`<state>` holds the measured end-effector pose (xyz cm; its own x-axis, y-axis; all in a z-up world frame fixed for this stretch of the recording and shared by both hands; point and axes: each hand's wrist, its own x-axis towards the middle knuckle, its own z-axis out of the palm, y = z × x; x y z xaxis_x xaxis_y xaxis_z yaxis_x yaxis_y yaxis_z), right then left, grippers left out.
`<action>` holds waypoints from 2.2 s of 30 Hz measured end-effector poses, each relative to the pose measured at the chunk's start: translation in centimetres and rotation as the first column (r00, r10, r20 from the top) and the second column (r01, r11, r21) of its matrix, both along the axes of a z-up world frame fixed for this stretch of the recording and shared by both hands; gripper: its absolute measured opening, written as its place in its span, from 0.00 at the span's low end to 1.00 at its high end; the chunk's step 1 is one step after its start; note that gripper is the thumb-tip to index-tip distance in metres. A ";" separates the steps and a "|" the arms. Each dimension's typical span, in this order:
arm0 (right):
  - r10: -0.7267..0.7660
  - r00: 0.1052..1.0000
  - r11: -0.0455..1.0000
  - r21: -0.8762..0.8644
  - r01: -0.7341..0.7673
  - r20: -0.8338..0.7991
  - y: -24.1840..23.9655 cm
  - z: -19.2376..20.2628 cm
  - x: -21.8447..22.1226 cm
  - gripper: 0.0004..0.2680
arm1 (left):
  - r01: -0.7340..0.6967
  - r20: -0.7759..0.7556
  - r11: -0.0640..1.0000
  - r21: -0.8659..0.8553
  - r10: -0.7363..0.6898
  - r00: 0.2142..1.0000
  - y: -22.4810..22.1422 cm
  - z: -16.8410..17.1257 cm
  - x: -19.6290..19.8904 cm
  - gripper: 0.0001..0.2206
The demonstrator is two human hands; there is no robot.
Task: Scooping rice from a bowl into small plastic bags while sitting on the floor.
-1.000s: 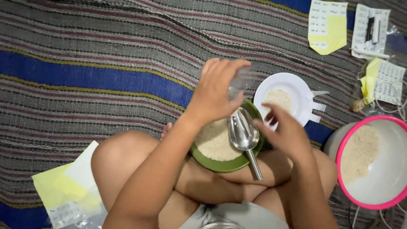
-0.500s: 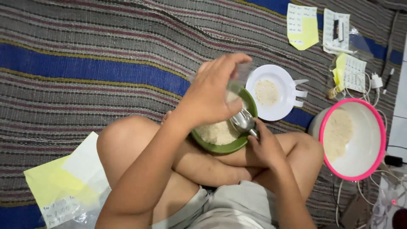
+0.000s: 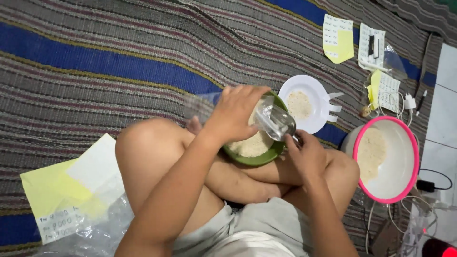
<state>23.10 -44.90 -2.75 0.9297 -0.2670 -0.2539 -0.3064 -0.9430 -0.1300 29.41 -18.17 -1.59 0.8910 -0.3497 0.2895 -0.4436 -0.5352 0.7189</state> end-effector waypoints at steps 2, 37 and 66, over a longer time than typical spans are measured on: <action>0.198 0.956 0.970 -0.184 -0.159 0.217 -0.7 -0.6 0.1 0.15 | 0.106 -0.150 0.989 0.104 -0.090 0.985 0.3 0.5 0.3 0.44; -0.123 0.986 0.895 0.418 0.158 -0.110 -2.6 -1.4 -0.2 0.12 | 0.188 -0.225 0.961 0.202 -0.141 0.964 -1.8 -2.1 2.2 0.42; 0.004 0.994 0.920 0.389 0.041 -0.113 -2.7 7.1 4.0 0.11 | 0.269 -0.218 0.949 0.164 -0.231 0.948 -4.0 -2.3 1.8 0.41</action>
